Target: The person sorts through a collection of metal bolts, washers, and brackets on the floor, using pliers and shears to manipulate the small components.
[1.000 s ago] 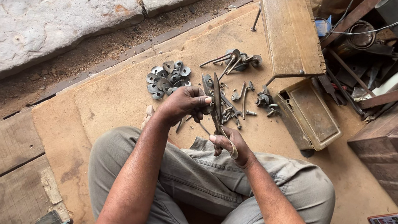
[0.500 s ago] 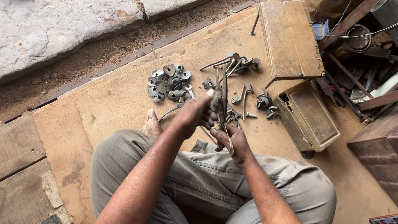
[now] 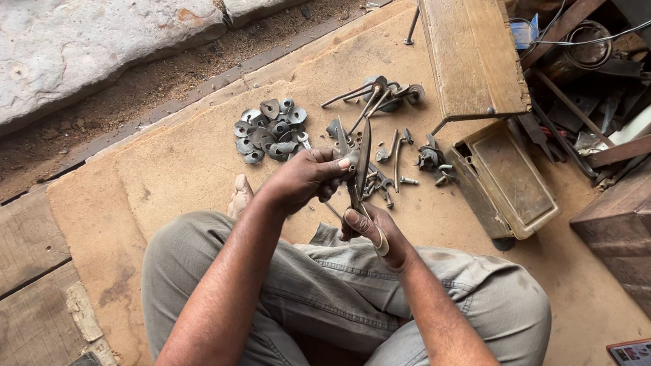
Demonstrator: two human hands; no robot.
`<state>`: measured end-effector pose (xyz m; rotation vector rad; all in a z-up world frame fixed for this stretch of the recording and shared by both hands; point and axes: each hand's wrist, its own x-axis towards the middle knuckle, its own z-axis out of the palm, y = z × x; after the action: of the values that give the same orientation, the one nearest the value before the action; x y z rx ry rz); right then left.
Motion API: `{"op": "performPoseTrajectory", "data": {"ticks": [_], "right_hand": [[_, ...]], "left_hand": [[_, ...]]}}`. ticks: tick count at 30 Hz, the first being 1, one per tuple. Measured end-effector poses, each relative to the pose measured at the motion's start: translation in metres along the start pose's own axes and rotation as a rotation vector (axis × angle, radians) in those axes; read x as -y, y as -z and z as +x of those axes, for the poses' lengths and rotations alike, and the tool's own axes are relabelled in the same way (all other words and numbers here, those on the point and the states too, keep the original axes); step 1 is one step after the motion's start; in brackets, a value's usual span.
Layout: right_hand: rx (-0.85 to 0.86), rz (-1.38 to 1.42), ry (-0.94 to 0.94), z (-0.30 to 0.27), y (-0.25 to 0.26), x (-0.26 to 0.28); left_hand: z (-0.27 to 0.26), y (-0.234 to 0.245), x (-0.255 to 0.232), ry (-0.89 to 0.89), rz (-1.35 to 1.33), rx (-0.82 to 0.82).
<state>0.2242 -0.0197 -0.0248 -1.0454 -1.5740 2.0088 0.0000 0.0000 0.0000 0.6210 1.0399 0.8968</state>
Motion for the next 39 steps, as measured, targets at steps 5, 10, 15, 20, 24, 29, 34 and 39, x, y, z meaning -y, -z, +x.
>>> {"op": "performPoseTrajectory", "data": {"ticks": [5, 10, 15, 20, 24, 29, 34, 39], "right_hand": [[0.008, 0.187, -0.006, -0.004, -0.005, -0.006], [-0.044, 0.142, -0.033, -0.009, -0.008, -0.004], [-0.047, -0.052, -0.056, -0.009, -0.001, -0.005], [-0.092, -0.093, -0.078, -0.008, -0.002, 0.001], [-0.164, -0.027, -0.086, -0.003, -0.009, 0.004], [-0.18, -0.039, -0.087, 0.002, -0.006, 0.006], [-0.166, -0.03, -0.125, 0.006, -0.006, 0.004], [-0.076, -0.079, -0.121, 0.012, 0.0, 0.001]], "left_hand": [[-0.002, 0.005, -0.006, -0.032, 0.083, 0.041], [-0.012, 0.008, -0.014, -0.032, 0.209, -0.044], [-0.018, 0.007, -0.02, -0.028, 0.225, -0.152], [-0.02, -0.002, -0.012, -0.092, 0.053, -0.229], [-0.014, -0.011, -0.004, -0.12, -0.102, -0.192], [-0.001, -0.015, 0.011, -0.174, -0.09, -0.11], [0.014, -0.012, 0.02, -0.246, -0.04, -0.163], [0.012, 0.0, 0.015, -0.164, -0.017, -0.091]]}}
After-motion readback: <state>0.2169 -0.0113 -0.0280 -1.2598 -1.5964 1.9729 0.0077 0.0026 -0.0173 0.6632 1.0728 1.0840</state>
